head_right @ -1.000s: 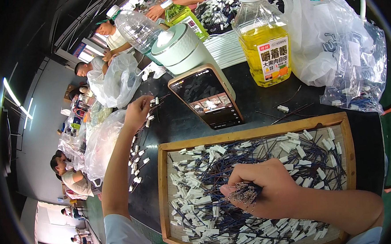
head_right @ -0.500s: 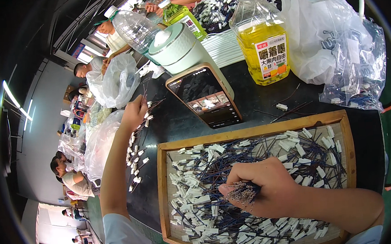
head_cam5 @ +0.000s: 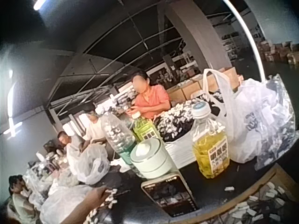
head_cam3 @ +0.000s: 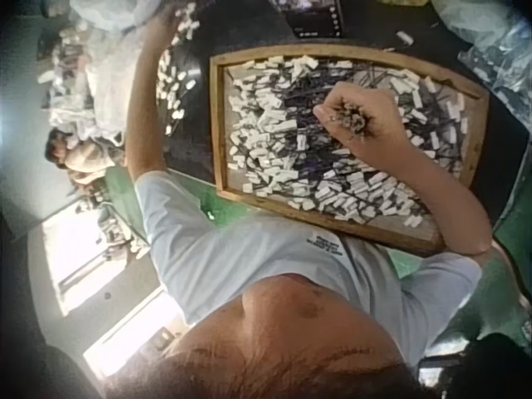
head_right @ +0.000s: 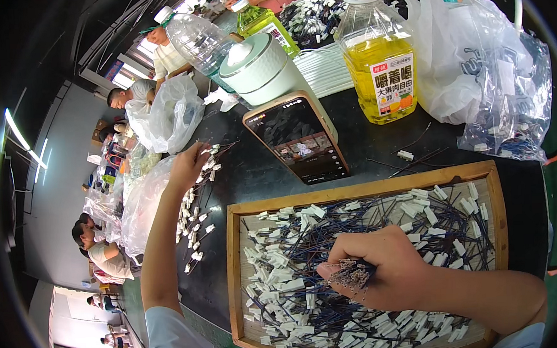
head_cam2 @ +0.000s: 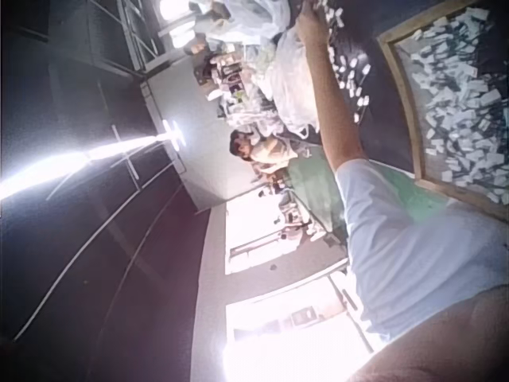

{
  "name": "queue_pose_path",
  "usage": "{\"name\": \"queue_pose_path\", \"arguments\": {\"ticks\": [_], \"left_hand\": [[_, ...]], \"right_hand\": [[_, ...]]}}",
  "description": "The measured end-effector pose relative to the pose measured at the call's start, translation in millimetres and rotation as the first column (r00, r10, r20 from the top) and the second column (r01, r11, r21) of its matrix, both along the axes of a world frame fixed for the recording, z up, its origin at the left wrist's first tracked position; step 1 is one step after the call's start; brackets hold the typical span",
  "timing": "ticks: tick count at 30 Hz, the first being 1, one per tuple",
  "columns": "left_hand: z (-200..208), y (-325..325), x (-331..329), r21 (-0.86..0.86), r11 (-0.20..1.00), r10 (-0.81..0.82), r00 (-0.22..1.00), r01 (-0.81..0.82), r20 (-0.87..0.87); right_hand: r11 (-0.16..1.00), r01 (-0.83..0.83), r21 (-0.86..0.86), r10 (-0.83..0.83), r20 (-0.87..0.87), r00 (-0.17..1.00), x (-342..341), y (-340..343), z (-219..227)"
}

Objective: Assembling small electronic components by attaching plastic housings to wire bundles.

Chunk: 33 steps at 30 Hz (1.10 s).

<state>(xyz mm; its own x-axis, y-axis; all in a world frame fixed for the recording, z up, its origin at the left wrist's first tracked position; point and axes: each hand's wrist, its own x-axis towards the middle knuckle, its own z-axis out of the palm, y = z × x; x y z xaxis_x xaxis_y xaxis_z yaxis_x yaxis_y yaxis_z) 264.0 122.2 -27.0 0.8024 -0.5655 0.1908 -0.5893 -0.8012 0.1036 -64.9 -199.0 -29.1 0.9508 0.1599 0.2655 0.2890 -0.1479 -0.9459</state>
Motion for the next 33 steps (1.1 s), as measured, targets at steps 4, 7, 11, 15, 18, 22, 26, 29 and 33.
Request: {"name": "queue_pose_path", "arguments": {"ticks": [4,7,11,15,18,22,26,29,33], "left_hand": [[-1.5,-7.6,3.9,0.199,0.979,-0.053,0.995,0.034,0.09],[0.1,-13.0,8.9,0.298,0.954,-0.039,0.997,0.016,0.072],[-3.5,-29.1,9.4,0.404,0.912,0.025,0.992,-0.074,0.124],[-3.9,-36.4,2.0,0.426,0.905,-0.025,0.995,-0.019,0.1],[3.4,-49.0,-6.3,0.379,0.926,-0.011,0.999,-0.002,0.033],[12.0,-53.5,-8.2,0.201,0.977,-0.044,0.989,0.072,-0.144],[15.8,-53.9,-11.8,-0.368,0.929,-0.172,0.913,0.026,-0.37],[22.4,-64.2,-26.5,-0.562,0.81,-0.172,0.848,-0.168,-0.501],[9.5,-57.1,-44.9,-0.603,0.716,-0.153,0.764,-0.352,-0.627]], "right_hand": [[1.0,0.007,-0.011,-0.007,0.028,1.0,0.7,0.5,-0.4],[1.0,0.002,-0.013,-0.002,0.02,1.0,0.1,0.2,-0.1],[1.0,-0.008,-0.007,0.008,0.004,1.0,0.4,-0.7,-0.4],[1.0,-0.007,-0.002,0.007,0.017,1.0,-0.2,-1.2,-1.9],[1.0,-0.019,-0.003,0.019,-0.011,1.0,0.0,-1.7,-1.9],[1.0,-0.02,0.006,0.02,-0.002,1.0,-0.3,-0.4,-2.4],[1.0,-0.016,-0.021,0.016,0.0,1.0,-0.8,0.3,-1.0],[1.0,-0.016,-0.018,0.015,-0.023,1.0,-0.1,-1.8,-2.5],[0.999,-0.015,-0.045,0.014,-0.021,1.0,-1.1,-2.0,-2.2]]}}
